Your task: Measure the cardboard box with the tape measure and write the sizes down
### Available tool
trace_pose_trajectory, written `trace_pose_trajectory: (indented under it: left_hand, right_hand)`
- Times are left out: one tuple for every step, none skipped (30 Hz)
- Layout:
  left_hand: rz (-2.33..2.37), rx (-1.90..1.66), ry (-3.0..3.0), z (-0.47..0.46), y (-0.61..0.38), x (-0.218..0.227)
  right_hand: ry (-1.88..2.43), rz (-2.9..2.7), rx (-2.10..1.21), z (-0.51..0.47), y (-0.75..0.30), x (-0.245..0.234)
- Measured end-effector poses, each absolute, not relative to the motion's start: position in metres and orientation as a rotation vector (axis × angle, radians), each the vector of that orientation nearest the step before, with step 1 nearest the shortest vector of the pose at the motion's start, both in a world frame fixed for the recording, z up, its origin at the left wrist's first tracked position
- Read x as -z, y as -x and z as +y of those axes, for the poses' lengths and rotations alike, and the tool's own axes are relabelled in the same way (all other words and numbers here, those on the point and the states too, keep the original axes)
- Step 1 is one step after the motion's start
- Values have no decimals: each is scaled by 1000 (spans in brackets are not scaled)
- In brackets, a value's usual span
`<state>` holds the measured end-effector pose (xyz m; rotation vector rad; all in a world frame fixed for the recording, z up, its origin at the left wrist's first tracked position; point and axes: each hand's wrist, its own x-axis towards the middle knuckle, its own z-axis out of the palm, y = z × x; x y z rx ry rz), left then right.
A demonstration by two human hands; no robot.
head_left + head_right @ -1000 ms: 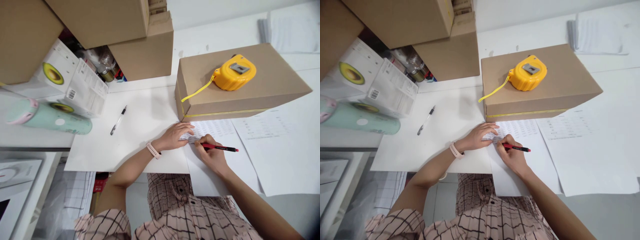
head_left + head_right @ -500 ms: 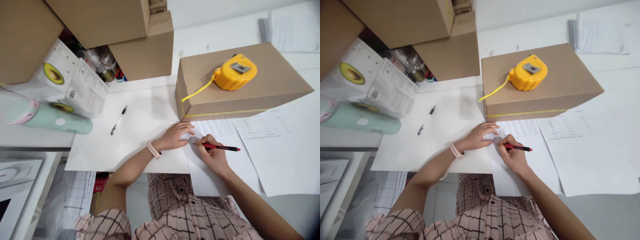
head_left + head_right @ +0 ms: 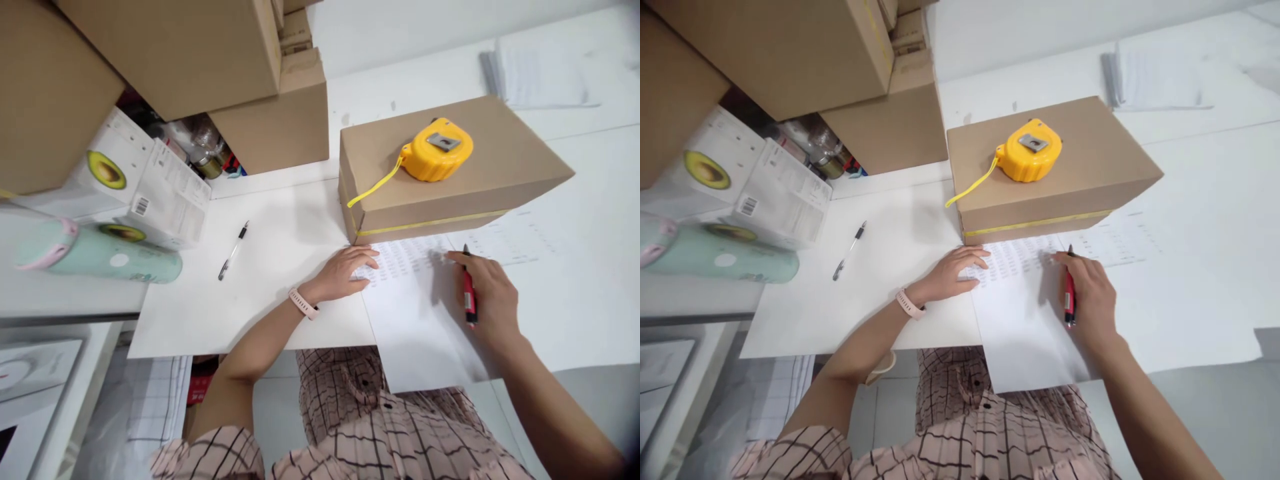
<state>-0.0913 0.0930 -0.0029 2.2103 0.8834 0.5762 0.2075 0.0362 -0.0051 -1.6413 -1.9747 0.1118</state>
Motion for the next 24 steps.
trace_pose_trajectory:
  left_hand:
    - [887,-582,-2207,93,92,4]
    - [891,-592,-2206,94,92,5]
    - [891,-610,-2210,95,92,6]
    - [892,-646,-2220,96,92,8]
    - [895,-702,-2235,96,91,9]
    - [904,-769,-2253,96,90,10]
    - [922,-841,-2270,95,89,10]
    - [951,-912,-2287,93,87,9]
    - [990,-977,-2302,89,84,6]
    - [1031,-1036,-2319,85,80,2]
    - [1066,-1092,-2338,80,76,-4]
    - [1090,-1154,-2357,75,70,-12]
    - [1100,-1215,-2376,71,64,-22]
    - [1101,-1280,-2395,69,57,-34]
    - [1103,-1354,-2414,69,49,-47]
    - [1116,-1438,-2427,72,40,-62]
    - [1152,-1532,-2437,78,31,-77]
    - [1219,-1616,-2435,88,21,-92]
    - [1311,-1649,-2415,100,12,-106]
    - [1402,-1612,-2386,114,4,-118]
    - [1496,-1502,-2338,128,-4,-128]
    - [1556,-1366,-2291,142,-11,-135]
    - [1592,-1238,-2236,154,-16,-139]
    - [1614,-1137,-2178,163,-20,-141]
  right_hand:
    - [1647,-2067,-28,39,-218,7]
    - [1658,-2137,34,41,-227,10]
    - [1678,-2174,84,42,-232,12]
    - [1703,-2188,127,44,-234,15]
    - [1724,-2186,163,45,-235,17]
    - [1738,-2173,190,45,-234,19]
    - [1743,-2149,212,46,-232,21]
    - [1741,-2125,222,46,-230,23]
    - [1731,-2102,225,47,-228,25]
    - [1717,-2084,222,47,-227,27]
    - [1702,-2066,222,48,-227,30]
    - [1688,-2049,228,49,-227,32]
    - [1675,-2032,238,49,-228,34]
    - [1662,-2018,250,50,-228,36]
    - [1652,-2007,264,51,-229,37]
    - [1644,-2000,274,52,-229,39]
    - [1640,-1996,279,53,-229,39]
    - [1640,-1993,279,54,-230,39]
    - [1641,-1989,272,54,-230,39]
    - [1640,-1985,259,54,-230,39]
    - [1638,-1979,240,54,-230,39]
    - [1638,-1970,218,53,-230,38]
    - [1635,-1958,194,52,-230,38]
    - [1629,-1937,164,50,-230,36]
